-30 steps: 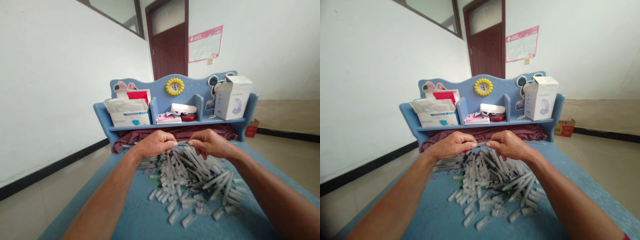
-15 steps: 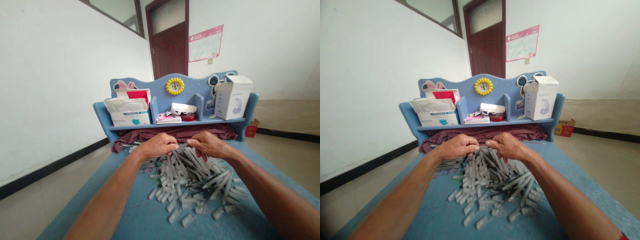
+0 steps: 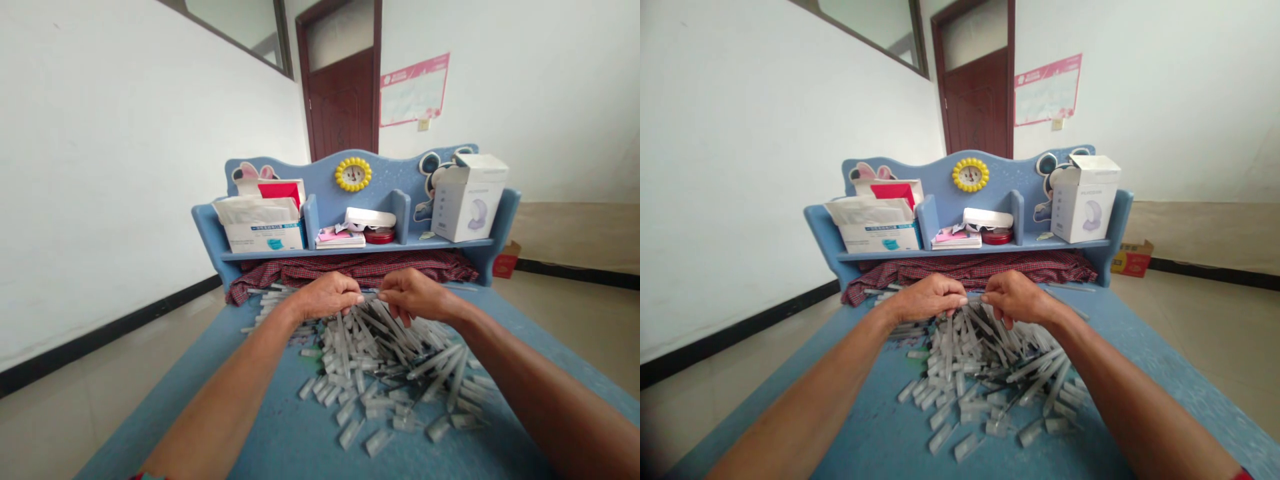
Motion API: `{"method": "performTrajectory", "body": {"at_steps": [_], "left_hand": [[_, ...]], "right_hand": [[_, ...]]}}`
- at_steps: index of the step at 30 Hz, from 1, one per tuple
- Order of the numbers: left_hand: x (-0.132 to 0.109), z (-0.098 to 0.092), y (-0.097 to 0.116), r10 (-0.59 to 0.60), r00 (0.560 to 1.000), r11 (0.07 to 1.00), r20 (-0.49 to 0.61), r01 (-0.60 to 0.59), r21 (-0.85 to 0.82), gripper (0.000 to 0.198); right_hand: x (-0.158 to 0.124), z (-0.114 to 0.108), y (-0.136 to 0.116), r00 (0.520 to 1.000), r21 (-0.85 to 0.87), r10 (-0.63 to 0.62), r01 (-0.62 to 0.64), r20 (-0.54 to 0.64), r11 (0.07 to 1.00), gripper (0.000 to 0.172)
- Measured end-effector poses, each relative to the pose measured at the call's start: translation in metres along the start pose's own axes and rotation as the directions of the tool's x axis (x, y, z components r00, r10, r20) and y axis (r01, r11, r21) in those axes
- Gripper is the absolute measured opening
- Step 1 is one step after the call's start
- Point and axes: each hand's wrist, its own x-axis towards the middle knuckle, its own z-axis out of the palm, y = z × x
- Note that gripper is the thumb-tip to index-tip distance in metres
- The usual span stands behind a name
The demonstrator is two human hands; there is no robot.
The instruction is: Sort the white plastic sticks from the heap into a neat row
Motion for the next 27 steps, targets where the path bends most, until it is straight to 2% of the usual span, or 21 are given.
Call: {"method": "performTrajectory", "body": {"at_steps": [6,10,16,23,27], "left_hand": [[0.002,0.001,-0.005,-0.006,1.000,0.999,-0.007,0.006,-0.046,0.030],[0.002,0.003,-0.007,-0.022,1.000,0.997,-0.003,0.022,-0.072,0.031],[0.002,0.002,-0.008,-0.027,1.000,0.997,0.004,0.027,-0.072,0.031],[-0.001,0.002,-0.006,-0.028,1.000,0.994,0.003,0.028,-0.102,0.029],[-0.002,-0.001,-0.011,-0.051,0.999,0.993,-0.002,0.050,-0.108,0.031]], "right_hand": [[0.001,0.001,0.002,0.999,-0.033,0.044,-0.044,0.000,0.998,0.034],[0.002,0.002,0.006,1.000,0.041,0.012,-0.012,0.008,0.999,0.024],[0.003,0.004,0.008,0.999,-0.003,0.054,-0.054,-0.002,0.999,0.035],[0.003,0.002,0.008,1.000,0.097,-0.014,0.015,-0.011,0.995,0.012],[0.004,-0.001,0.011,0.998,0.012,-0.035,0.036,-0.051,0.999,0.007]]}}
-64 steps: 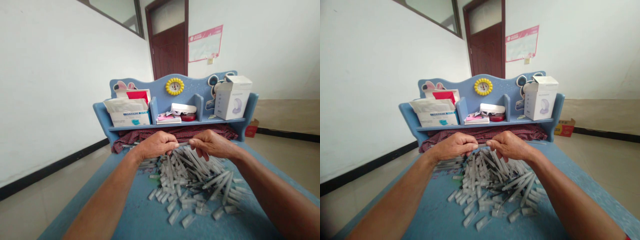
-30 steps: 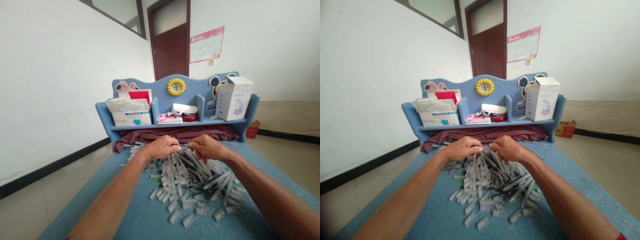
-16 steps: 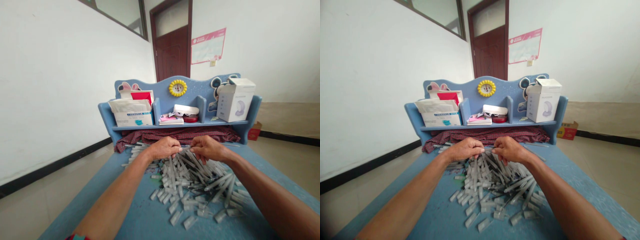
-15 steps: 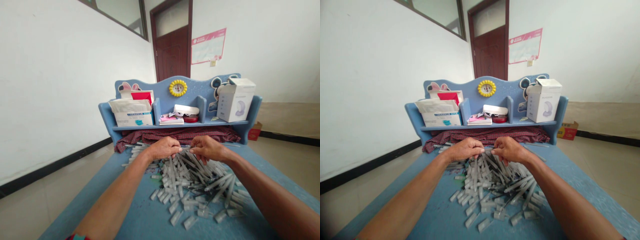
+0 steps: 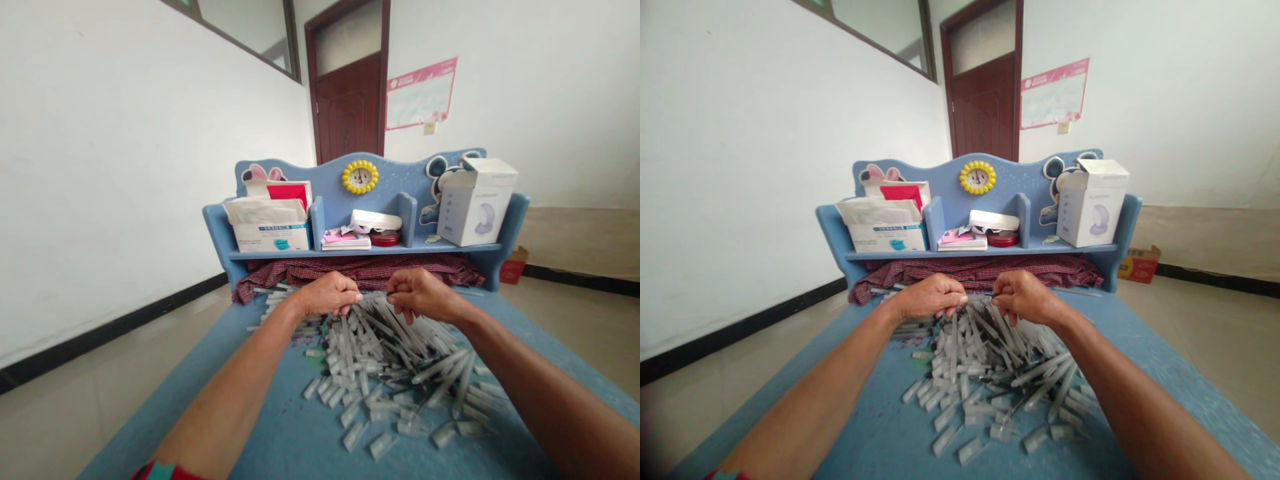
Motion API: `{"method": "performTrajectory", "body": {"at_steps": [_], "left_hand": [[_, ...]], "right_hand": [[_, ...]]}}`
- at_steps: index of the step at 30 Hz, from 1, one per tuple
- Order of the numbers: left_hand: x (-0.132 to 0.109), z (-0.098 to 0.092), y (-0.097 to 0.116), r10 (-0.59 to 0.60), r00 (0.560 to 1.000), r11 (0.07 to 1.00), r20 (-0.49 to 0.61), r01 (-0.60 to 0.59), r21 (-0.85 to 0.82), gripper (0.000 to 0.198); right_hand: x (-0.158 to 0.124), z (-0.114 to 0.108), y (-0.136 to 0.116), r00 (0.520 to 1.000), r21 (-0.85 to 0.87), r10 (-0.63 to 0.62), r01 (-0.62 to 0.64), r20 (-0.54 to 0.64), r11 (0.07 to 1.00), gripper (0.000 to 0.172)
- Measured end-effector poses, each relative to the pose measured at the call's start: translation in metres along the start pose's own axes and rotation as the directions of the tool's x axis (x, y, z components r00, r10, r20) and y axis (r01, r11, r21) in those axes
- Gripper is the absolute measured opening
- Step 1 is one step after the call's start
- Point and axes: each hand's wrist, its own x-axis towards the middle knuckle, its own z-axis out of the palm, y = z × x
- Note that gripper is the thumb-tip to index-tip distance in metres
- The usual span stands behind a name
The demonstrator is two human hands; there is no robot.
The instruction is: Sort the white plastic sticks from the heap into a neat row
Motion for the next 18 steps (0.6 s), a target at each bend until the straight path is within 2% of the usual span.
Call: {"method": "performTrajectory", "body": {"at_steps": [4,6,12,18], "left_hand": [[-0.001,-0.008,-0.008,-0.050,0.998,0.992,-0.042,0.055,0.116,0.026],[-0.002,-0.011,-0.010,-0.061,0.996,0.986,-0.064,0.070,0.153,0.025],[-0.002,-0.009,-0.010,-0.067,0.996,0.981,-0.050,0.075,0.177,0.023],[0.002,-0.003,-0.009,-0.061,0.998,0.981,-0.010,0.062,0.184,0.022]], "right_hand": [[0.001,0.003,0.001,0.998,-0.291,0.029,-0.042,-0.049,0.956,0.003],[0.002,0.006,0.000,0.997,-0.377,0.023,-0.052,-0.079,0.925,0.005],[0.002,0.010,-0.006,0.998,-0.534,-0.013,-0.020,-0.057,0.845,0.007],[0.002,0.012,-0.004,1.000,-0.573,0.018,-0.026,-0.020,0.819,0.012]]}}
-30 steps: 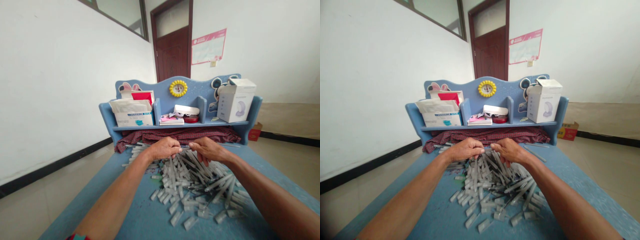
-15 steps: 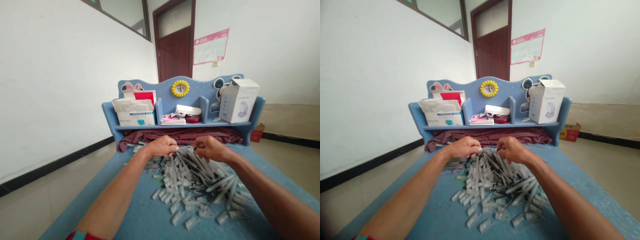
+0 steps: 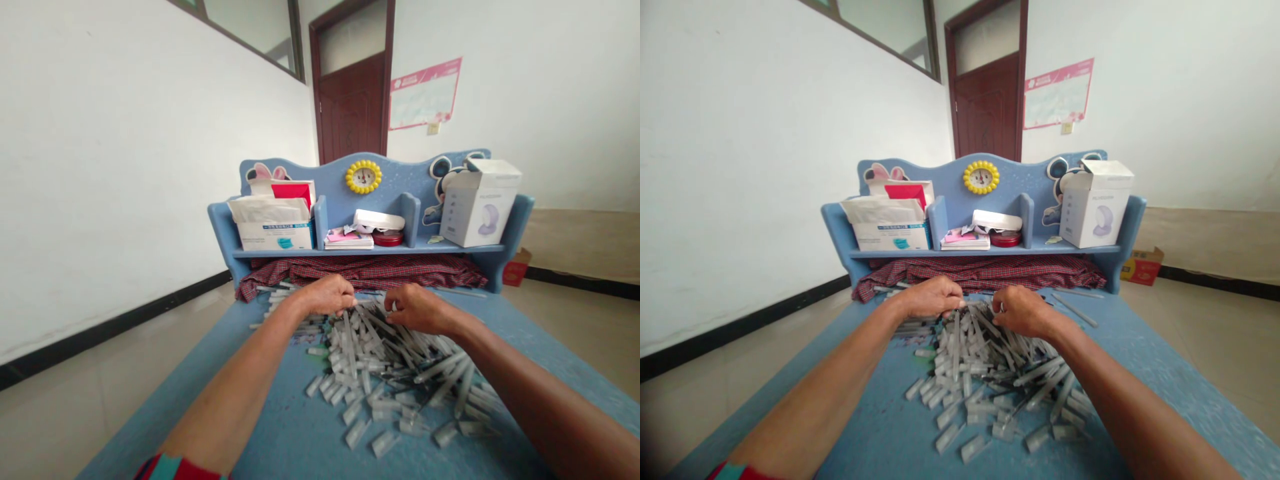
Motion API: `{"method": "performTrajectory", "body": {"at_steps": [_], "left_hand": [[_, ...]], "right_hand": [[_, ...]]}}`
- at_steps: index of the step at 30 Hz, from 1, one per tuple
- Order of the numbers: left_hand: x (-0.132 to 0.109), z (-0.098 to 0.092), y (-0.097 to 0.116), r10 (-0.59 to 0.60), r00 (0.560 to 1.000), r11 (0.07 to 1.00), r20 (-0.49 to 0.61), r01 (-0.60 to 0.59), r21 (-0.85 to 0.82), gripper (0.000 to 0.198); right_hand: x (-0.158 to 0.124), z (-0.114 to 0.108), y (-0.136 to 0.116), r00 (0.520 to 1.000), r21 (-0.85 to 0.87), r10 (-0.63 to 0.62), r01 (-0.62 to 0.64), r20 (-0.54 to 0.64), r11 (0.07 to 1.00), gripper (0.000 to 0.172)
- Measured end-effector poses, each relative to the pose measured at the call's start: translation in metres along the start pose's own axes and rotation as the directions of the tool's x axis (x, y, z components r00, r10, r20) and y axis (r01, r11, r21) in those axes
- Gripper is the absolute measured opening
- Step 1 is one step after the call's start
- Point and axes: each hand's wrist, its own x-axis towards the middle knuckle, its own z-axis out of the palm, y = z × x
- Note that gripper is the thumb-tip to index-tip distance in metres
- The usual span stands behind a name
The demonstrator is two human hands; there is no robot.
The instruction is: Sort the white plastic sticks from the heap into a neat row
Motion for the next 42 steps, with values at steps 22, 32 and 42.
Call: {"method": "performTrajectory", "body": {"at_steps": [22,32,42], "left_hand": [[-0.002,-0.004,-0.012,-0.040,0.998,0.974,0.040,0.048,-0.223,0.028],[-0.021,-0.027,-0.071,-0.262,0.964,0.951,-0.043,0.251,-0.181,0.024],[-0.008,-0.014,-0.021,-0.117,0.993,0.980,-0.013,0.113,-0.166,0.022]], "right_hand": [[0.000,-0.006,0.021,0.999,0.477,0.009,-0.025,0.036,0.879,0.017],[-0.013,-0.044,0.028,0.991,0.247,0.130,-0.136,0.041,0.959,0.010],[-0.015,-0.037,0.001,0.996,-0.174,-0.059,0.070,0.068,0.982,0.022]]}}
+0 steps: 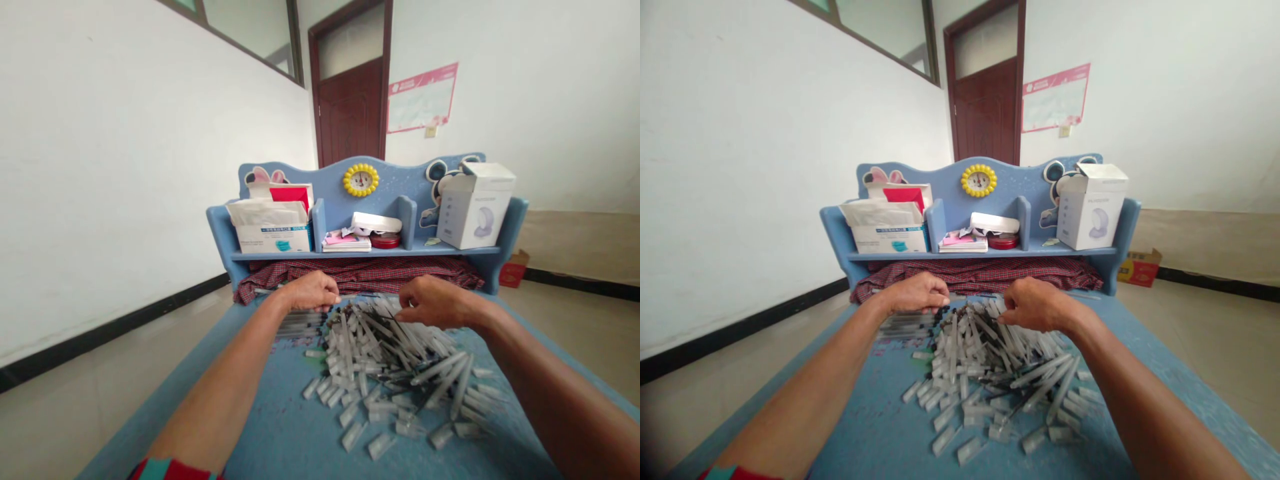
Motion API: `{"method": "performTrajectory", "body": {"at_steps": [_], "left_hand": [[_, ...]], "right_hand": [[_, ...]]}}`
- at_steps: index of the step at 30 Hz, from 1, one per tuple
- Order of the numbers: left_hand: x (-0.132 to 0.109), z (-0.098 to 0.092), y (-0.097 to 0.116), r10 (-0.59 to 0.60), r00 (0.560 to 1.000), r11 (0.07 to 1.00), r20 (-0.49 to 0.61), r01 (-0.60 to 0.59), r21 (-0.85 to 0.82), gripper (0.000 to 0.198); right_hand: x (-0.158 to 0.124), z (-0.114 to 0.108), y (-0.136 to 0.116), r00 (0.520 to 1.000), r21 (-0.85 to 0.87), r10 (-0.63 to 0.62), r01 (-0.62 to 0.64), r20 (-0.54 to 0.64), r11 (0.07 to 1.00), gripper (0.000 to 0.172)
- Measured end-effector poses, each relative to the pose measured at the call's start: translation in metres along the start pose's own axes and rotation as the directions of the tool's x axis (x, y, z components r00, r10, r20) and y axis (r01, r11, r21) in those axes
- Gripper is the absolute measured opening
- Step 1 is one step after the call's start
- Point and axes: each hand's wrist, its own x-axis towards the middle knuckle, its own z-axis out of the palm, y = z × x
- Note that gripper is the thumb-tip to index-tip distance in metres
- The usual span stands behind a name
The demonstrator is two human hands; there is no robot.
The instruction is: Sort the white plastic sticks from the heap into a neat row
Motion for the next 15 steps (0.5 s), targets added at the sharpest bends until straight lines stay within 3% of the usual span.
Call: {"method": "performTrajectory", "body": {"at_steps": [3,8,11,15], "left_hand": [[0.001,0.011,0.019,0.061,0.998,0.998,0.022,-0.061,-0.001,0.018],[0.003,0.029,0.042,0.209,0.977,0.977,0.041,-0.210,0.026,0.014],[0.001,0.026,0.040,0.211,0.977,0.977,0.028,-0.210,-0.022,0.016],[-0.002,0.010,0.023,0.128,0.991,0.986,-0.042,-0.132,-0.101,0.023]], "right_hand": [[0.002,0.005,-0.009,0.989,0.021,0.001,0.003,-0.149,1.000,0.025],[0.005,0.014,-0.020,0.983,0.064,-0.072,0.084,-0.170,0.994,0.019],[0.005,0.013,-0.013,0.985,0.126,-0.095,0.114,-0.142,0.985,0.021],[0.009,0.012,0.002,0.995,0.281,-0.020,0.047,-0.100,0.959,0.022]]}}
